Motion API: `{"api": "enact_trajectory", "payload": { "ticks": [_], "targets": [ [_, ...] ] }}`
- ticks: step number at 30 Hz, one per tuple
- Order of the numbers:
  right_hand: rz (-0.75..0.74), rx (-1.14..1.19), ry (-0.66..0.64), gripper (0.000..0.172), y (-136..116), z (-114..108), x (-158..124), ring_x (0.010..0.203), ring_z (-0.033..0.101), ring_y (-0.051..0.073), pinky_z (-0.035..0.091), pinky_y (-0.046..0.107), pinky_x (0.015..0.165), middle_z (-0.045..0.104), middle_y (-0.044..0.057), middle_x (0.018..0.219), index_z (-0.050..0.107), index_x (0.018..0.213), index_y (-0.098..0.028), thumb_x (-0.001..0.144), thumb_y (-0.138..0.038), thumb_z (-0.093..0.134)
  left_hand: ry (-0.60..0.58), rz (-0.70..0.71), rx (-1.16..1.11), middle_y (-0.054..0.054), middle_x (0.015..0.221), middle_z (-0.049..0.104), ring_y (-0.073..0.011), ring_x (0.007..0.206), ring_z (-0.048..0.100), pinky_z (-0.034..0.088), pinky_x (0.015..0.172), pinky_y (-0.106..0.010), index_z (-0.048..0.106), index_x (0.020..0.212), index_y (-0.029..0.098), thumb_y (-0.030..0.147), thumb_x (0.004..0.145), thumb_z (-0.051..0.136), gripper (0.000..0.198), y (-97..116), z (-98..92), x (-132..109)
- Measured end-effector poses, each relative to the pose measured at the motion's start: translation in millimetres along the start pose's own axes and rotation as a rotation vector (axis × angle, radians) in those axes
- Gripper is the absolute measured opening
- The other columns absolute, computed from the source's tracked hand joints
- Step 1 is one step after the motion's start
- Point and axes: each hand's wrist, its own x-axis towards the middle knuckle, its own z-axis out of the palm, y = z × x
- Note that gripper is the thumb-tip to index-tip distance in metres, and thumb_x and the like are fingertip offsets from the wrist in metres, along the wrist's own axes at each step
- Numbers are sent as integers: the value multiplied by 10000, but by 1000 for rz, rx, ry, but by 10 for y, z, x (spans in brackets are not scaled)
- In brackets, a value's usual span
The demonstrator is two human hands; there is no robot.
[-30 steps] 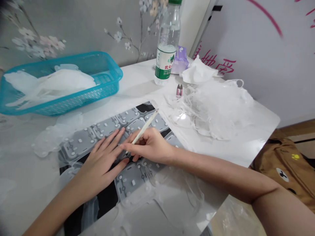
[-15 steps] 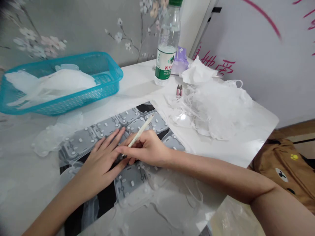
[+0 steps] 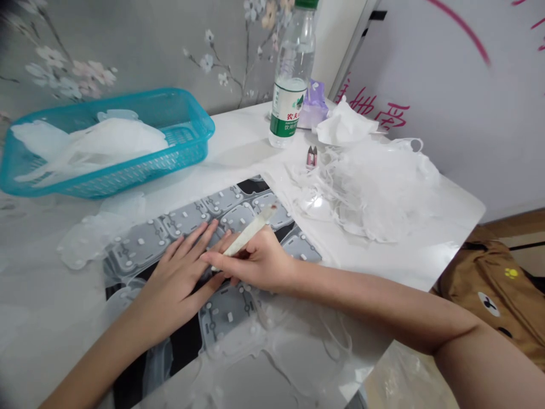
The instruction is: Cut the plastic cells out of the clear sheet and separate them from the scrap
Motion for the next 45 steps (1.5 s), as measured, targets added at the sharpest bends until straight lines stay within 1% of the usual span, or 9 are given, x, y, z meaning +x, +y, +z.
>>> {"api": "enact_trajectory", "payload": {
  "ticks": [9,16,18,24,28,34,37,42,45],
  "targets": [
    [-155,-233,-106,323,6,-15,24,442,530,69,427,185,438,587,-4,501,587,567,-150,870,-261,568,-12,-3,-4,-37,1545,199,-248,1418,208,274,1089,-521,262,1456,300,463,947,313,537,12,-15,17],
    [-735,-756,-80,310,9,1,1,443,484,62,349,225,434,582,-22,511,592,608,-135,902,-221,547,-29,24,14,-54,1555,160,-260,1422,188,261,1089,-520,208,1472,293,239,843,454,677,-18,-3,3],
    [-796,-794,-132,327,-14,-23,21,437,458,63,332,235,433,564,-28,509,591,613,-135,919,-224,519,-41,28,20,-54,1558,143,-265,1424,177,257,1091,-521,203,1475,287,203,810,467,720,-21,-5,3],
    [-571,-597,-335,246,-149,-205,128,526,542,55,417,178,523,619,-10,583,603,645,-119,884,-160,561,-23,7,17,-37,1550,182,-250,1422,192,271,1091,-527,224,1467,305,437,933,342,563,4,-20,6],
    [-263,-327,-334,157,-145,-322,159,524,570,51,447,139,487,638,-5,613,631,675,-115,827,-154,627,-9,0,16,-29,1552,174,-243,1423,192,264,1100,-525,228,1465,306,443,941,332,551,13,-15,5],
    [-2,-89,-271,140,-51,-360,162,515,612,75,491,151,455,646,-3,629,650,741,-115,778,-246,684,-1,3,23,-34,1555,157,-244,1422,193,267,1101,-527,252,1458,294,415,933,364,550,9,-13,7],
    [18,-91,-261,157,-52,-377,174,524,629,86,496,152,453,637,0,634,635,728,-116,792,-255,670,0,7,16,-36,1554,164,-255,1417,209,272,1096,-531,259,1455,294,407,927,376,552,9,-15,4],
    [-125,-285,-269,194,-96,-449,202,507,591,75,467,148,445,618,7,596,639,700,-119,785,-287,683,-6,1,11,-37,1553,172,-260,1415,214,274,1093,-537,249,1459,294,409,926,376,559,11,-14,6],
    [-69,-226,-253,203,-80,-441,194,508,608,85,486,153,448,625,6,590,648,717,-120,766,-310,700,-5,4,14,-37,1553,174,-257,1415,214,276,1092,-536,244,1461,293,408,927,373,561,9,-8,5]
  ]
}}
